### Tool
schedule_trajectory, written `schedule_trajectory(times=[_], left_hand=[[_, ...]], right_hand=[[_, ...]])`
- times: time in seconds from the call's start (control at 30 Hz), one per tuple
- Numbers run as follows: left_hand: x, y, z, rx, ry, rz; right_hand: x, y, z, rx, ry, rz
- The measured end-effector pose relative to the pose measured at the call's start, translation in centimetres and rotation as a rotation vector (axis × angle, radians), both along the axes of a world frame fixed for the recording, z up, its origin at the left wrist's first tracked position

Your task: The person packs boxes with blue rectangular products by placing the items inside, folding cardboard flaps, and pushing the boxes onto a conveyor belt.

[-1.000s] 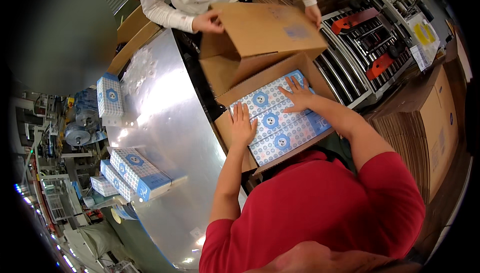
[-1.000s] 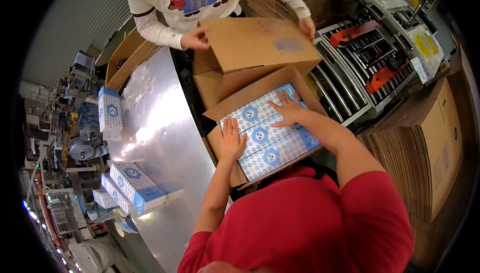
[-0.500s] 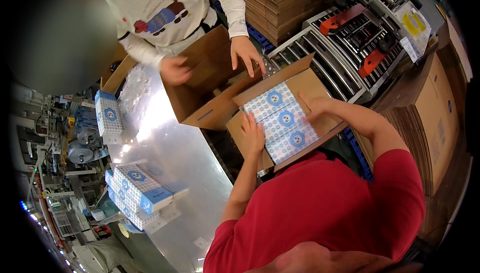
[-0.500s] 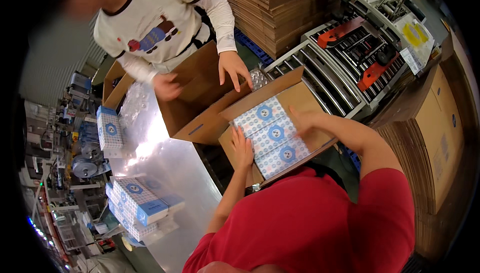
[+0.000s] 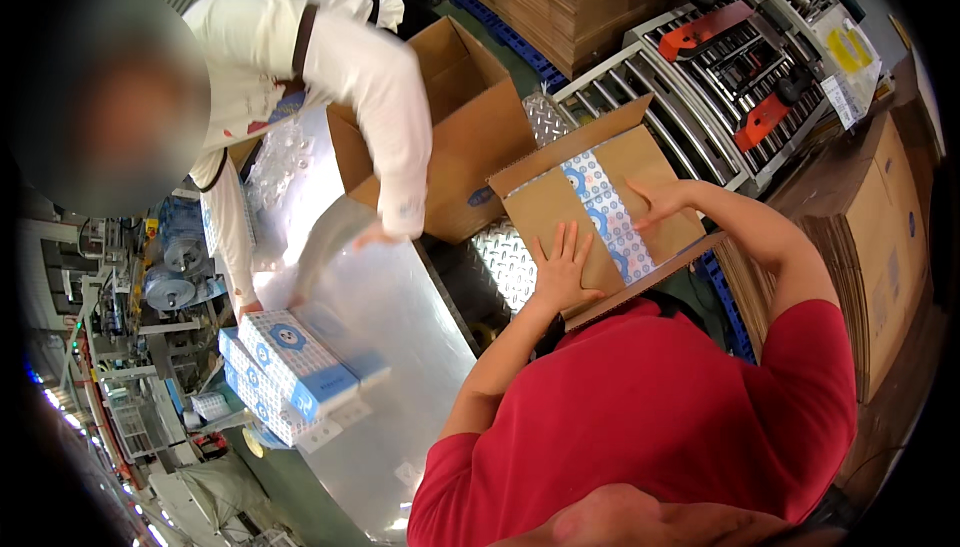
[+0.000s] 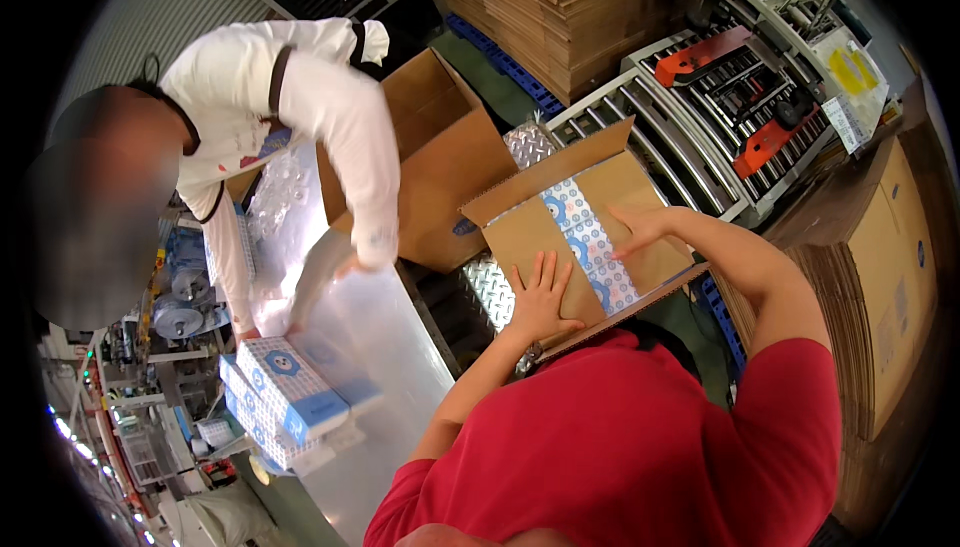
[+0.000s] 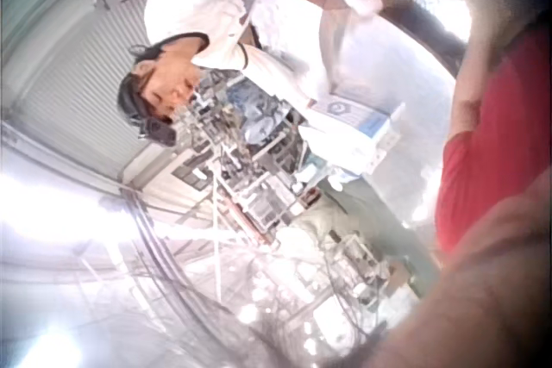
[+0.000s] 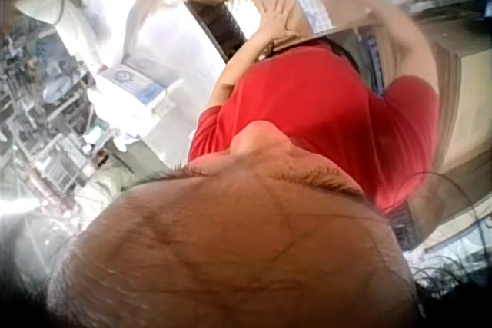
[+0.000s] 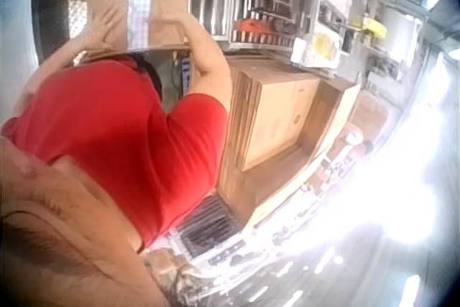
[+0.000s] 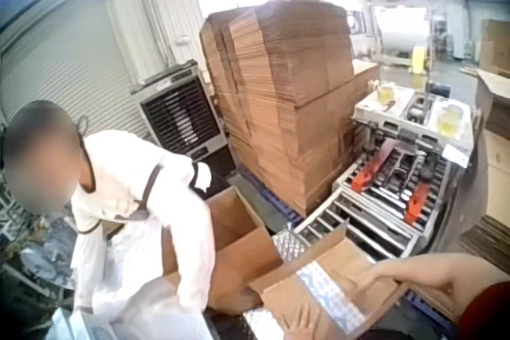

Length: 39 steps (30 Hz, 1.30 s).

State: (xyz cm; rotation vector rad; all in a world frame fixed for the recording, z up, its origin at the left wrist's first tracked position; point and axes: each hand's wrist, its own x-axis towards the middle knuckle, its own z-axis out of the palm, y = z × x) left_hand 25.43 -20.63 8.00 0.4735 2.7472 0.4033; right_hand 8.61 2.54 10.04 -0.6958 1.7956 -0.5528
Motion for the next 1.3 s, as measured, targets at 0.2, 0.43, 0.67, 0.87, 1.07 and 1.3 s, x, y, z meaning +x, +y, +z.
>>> schedule_trajectory(times=[0.2, 0.43, 0.67, 0.87, 1.07, 1.3], left_hand=[[-3.9, -3.9, -1.6, 0.132, 0.05, -0.167], [-13.1, -6.9, 8.8, 0.178, 0.536, 0.202], [-1.5, -5.1, -1.4, 0.06, 0.173, -0.03], [-1.3, -0.2, -8.6, 0.957, 0.28, 1.066], [-7.7, 9.8, -7.7, 1.318, 0.189, 1.248], [-25.1, 21.3, -10.5, 1.36, 0.131, 1.095]], right_hand=[[1.5, 1.8, 2.6, 0.059, 0.407, 0.49], [2.4, 2.3, -5.5, 0.168, 0.633, -0.795], [2.4, 4.1, -10.7, -0.286, 0.516, -1.33], [-0.9, 0.4, -7.0, -0.019, 0.807, -1.04], [-12.2, 6.6, -6.0, -0.111, 0.753, -0.912], [-24.8, 18.4, -7.3, 0.113, 1.421, -0.451]])
